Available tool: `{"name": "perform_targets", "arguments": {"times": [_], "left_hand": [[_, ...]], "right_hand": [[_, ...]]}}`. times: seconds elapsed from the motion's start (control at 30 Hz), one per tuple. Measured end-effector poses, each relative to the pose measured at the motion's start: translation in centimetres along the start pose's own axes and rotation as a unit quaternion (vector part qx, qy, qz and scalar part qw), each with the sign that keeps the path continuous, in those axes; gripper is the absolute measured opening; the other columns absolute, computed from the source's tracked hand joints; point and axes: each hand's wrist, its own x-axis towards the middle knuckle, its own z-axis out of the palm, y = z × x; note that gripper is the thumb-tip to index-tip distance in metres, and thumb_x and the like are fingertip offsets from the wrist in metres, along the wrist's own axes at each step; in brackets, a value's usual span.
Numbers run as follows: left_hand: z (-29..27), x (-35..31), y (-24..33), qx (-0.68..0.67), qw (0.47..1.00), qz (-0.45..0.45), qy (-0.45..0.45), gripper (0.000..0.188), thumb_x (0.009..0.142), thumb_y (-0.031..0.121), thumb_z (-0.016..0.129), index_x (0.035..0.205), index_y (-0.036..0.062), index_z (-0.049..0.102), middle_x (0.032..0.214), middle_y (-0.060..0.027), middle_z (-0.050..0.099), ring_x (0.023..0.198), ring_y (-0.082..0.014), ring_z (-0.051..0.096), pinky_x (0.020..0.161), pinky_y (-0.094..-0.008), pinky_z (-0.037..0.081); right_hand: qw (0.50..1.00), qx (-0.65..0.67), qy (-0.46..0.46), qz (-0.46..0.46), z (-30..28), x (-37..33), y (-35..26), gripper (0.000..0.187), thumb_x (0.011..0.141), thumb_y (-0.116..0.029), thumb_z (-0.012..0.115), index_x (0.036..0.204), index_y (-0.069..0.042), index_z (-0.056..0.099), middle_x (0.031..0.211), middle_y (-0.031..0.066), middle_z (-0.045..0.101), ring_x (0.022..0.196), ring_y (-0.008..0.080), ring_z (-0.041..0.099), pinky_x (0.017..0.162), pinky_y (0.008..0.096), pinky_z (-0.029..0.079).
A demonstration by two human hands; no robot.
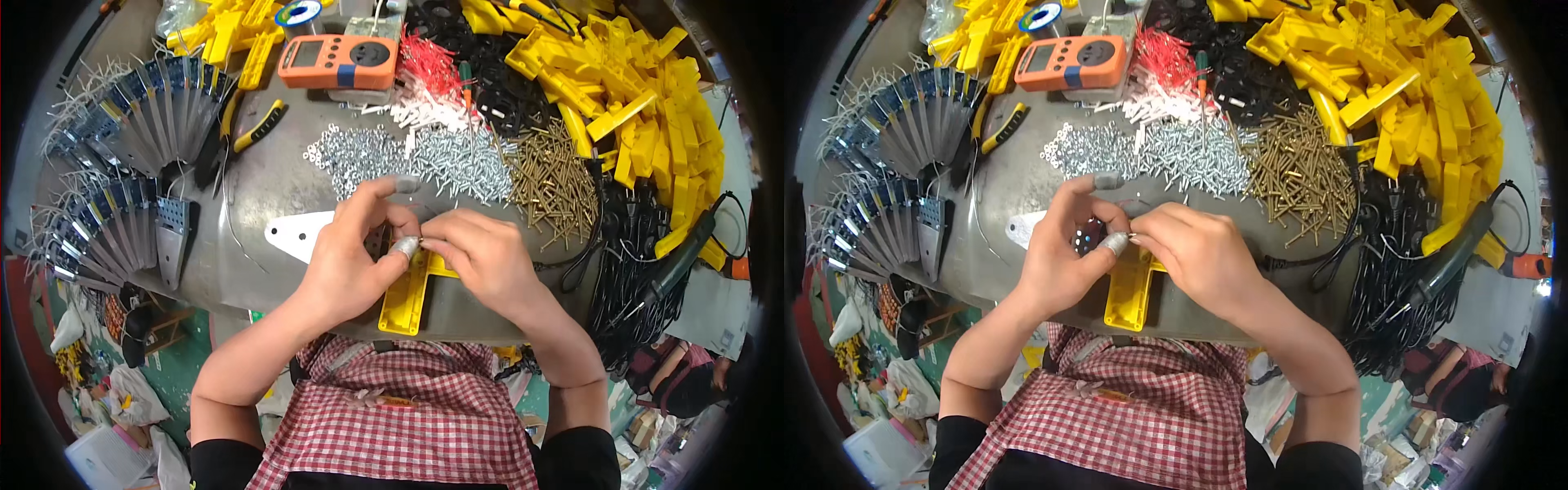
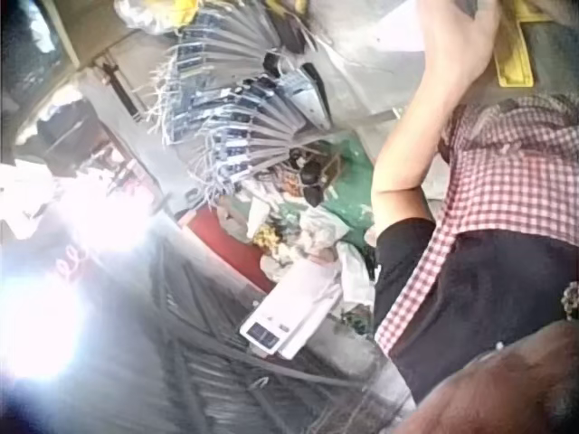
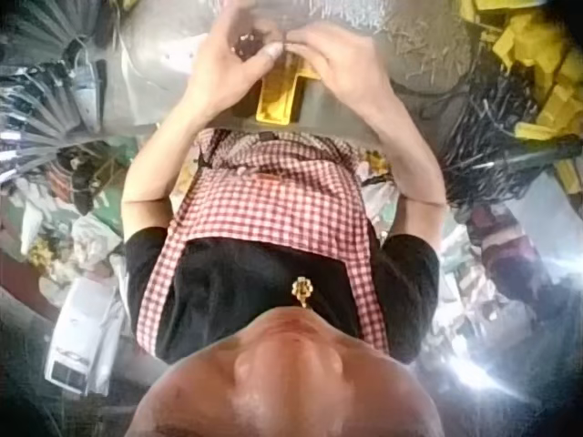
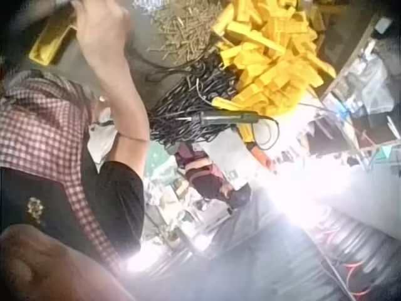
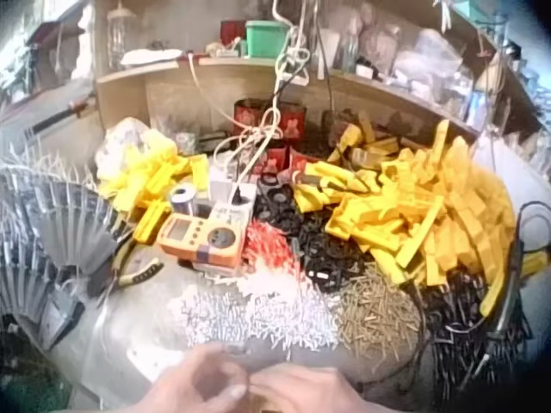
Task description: Soldering wires and assembling the yellow plastic housing of a hand-held industrial tool using a soldering iron and power screwdriver.
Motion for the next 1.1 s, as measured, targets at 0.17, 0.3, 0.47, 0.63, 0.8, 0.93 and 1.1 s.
{"name": "perform_targets", "arguments": {"times": [0.17, 0.3, 0.47, 0.63, 0.8, 0.93, 1.1], "left_hand": [[0.5, -0.5, -1.0, 0.155, 0.972, 0.161, 0.079, 0.053, 0.071, 0.000, 0.066, 0.118, 0.0027, 0.042, 0.090, -0.0061, 0.066, 0.089, -0.0259, 0.058, 0.095, -0.0415, 0.033], [1.2, -0.3, -1.1, 0.213, 0.949, 0.192, 0.130, 0.053, 0.069, -0.001, 0.065, 0.117, 0.0028, 0.043, 0.089, -0.0064, 0.066, 0.090, -0.0286, 0.056, 0.093, -0.0410, 0.035], [1.2, -0.8, -1.1, 0.070, 0.985, 0.066, 0.140, 0.053, 0.070, -0.001, 0.064, 0.117, 0.0022, 0.042, 0.089, -0.0074, 0.065, 0.097, -0.0291, 0.053, 0.089, -0.0387, 0.039], [-0.1, -1.4, 0.1, 0.161, 0.960, 0.181, 0.138, 0.056, 0.069, 0.003, 0.069, 0.119, 0.0025, 0.044, 0.102, -0.0111, 0.061, 0.100, -0.0329, 0.054, 0.091, -0.0416, 0.041], [-9.2, -5.1, -0.8, 0.443, 0.881, 0.142, 0.084, 0.054, 0.067, -0.002, 0.062, 0.119, 0.0030, 0.052, 0.105, -0.0113, 0.059, 0.104, -0.0305, 0.054, 0.094, -0.0401, 0.043], [-13.3, -6.8, -2.0, 0.583, 0.794, 0.164, -0.059, 0.044, 0.071, 0.001, 0.055, 0.115, 0.0023, 0.055, 0.103, -0.0109, 0.059, 0.101, -0.0281, 0.055, 0.093, -0.0388, 0.043], [-14.7, -6.0, -1.7, 0.605, 0.761, 0.148, -0.182, 0.037, 0.074, 0.007, 0.056, 0.111, 0.0038, 0.056, 0.091, -0.0071, 0.056, 0.094, -0.0234, 0.057, 0.081, -0.0352, 0.047]], "right_hand": [[0.990, 0.078, -0.091, 0.071, -0.2, 1.4, 0.3, 0.015, 0.083, -0.014, 0.067, 0.092, -0.004, 0.060, 0.081, 0.0144, 0.061, 0.068, 0.0327, 0.061, 0.062, 0.0417, 0.046], [0.964, 0.124, -0.164, 0.171, -0.4, 2.0, 0.1, 0.013, 0.082, -0.011, 0.066, 0.091, -0.004, 0.059, 0.082, 0.0132, 0.061, 0.069, 0.0313, 0.061, 0.061, 0.0403, 0.047], [0.991, -0.102, 0.032, -0.087, 0.4, 1.2, -1.1, 0.011, 0.080, -0.009, 0.067, 0.087, -0.006, 0.059, 0.079, 0.0083, 0.058, 0.068, 0.0271, 0.061, 0.059, 0.0365, 0.048], [0.993, -0.109, -0.005, -0.052, 0.0, 1.4, -1.4, 0.012, 0.078, -0.007, 0.068, 0.086, -0.004, 0.059, 0.078, 0.0082, 0.059, 0.065, 0.0266, 0.061, 0.057, 0.0353, 0.048], [0.993, -0.109, -0.015, -0.031, -0.9, 1.2, -0.8, 0.013, 0.077, -0.004, 0.067, 0.088, -0.004, 0.059, 0.079, 0.0085, 0.061, 0.063, 0.0255, 0.060, 0.056, 0.0334, 0.047], [0.995, -0.028, -0.017, 0.097, -2.1, 2.1, -2.7, 0.017, 0.077, -0.006, 0.068, 0.092, -0.005, 0.061, 0.075, 0.0045, 0.059, 0.059, 0.0157, 0.054, 0.055, 0.0261, 0.043], [0.995, -0.002, 0.097, 0.017, -3.7, 9.0, 2.8, 0.024, 0.083, -0.012, 0.065, 0.105, -0.003, 0.059, 0.078, 0.0043, 0.061, 0.061, 0.0097, 0.051, 0.057, 0.0237, 0.042]]}}
